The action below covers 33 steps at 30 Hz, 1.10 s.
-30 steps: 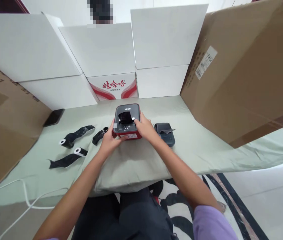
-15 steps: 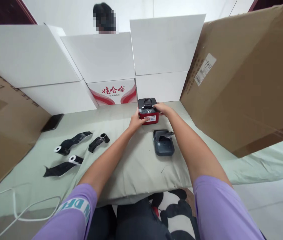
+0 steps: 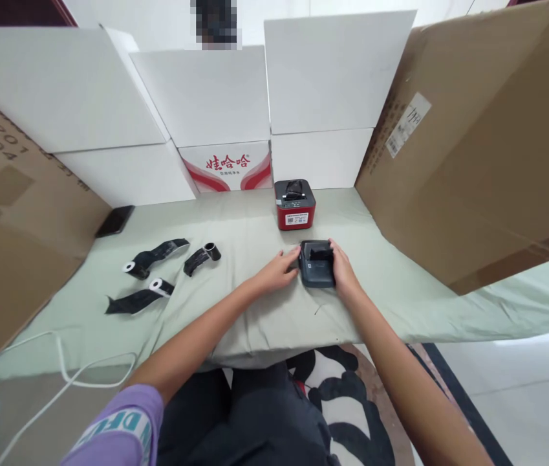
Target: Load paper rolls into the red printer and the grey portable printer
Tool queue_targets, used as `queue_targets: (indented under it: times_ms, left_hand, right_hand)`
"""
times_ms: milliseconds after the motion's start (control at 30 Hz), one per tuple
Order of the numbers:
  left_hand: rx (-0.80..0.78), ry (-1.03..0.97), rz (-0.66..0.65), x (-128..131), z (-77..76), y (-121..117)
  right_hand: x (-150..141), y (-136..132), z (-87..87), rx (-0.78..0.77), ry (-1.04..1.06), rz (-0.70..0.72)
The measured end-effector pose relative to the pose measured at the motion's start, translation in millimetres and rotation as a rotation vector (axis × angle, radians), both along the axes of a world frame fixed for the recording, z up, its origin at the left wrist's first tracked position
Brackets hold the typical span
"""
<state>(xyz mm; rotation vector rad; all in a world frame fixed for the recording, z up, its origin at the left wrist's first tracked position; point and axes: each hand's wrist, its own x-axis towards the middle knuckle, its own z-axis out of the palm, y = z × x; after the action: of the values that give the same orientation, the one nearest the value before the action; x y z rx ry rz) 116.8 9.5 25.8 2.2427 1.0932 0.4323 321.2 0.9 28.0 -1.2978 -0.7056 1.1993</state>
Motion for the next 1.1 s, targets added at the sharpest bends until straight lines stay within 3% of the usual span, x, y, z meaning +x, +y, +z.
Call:
queue_targets:
  times_ms: [100, 233, 400, 633, 833, 1100]
  left_hand:
    - [0.044, -0.038, 0.111, -23.8, 2.3, -2.0]
    - [0.101, 0.005, 0.301, -79.5, 4.9, -0.5]
    - [0.088, 0.075, 0.435, -121.6, -9.0, -3.2]
    - [0.113, 0.231, 0.469, -116.0, -14.4, -16.9]
    - [0.167, 0.347, 0.504, -112.9, -13.2, -22.8]
    - [0.196, 0.409, 0.501, -111.2, -9.5, -21.1]
  right_hand:
    - [-46.6, 4.1, 3.2, 0.072, 0.081, 0.013]
    - [-112.6, 30.7, 10.7, 0.105, 0.139, 0.132]
    - [-163.2, 51.3, -6.6, 0.082, 0.042, 0.201]
    - [-160.0, 51.7, -27.7, 0.214, -0.121, 0.165]
    - [-160.6, 49.1, -30.5, 0.262, -0.22, 0.174]
    - [-160.7, 50.1, -31.8, 0.278, -0.196, 0.175]
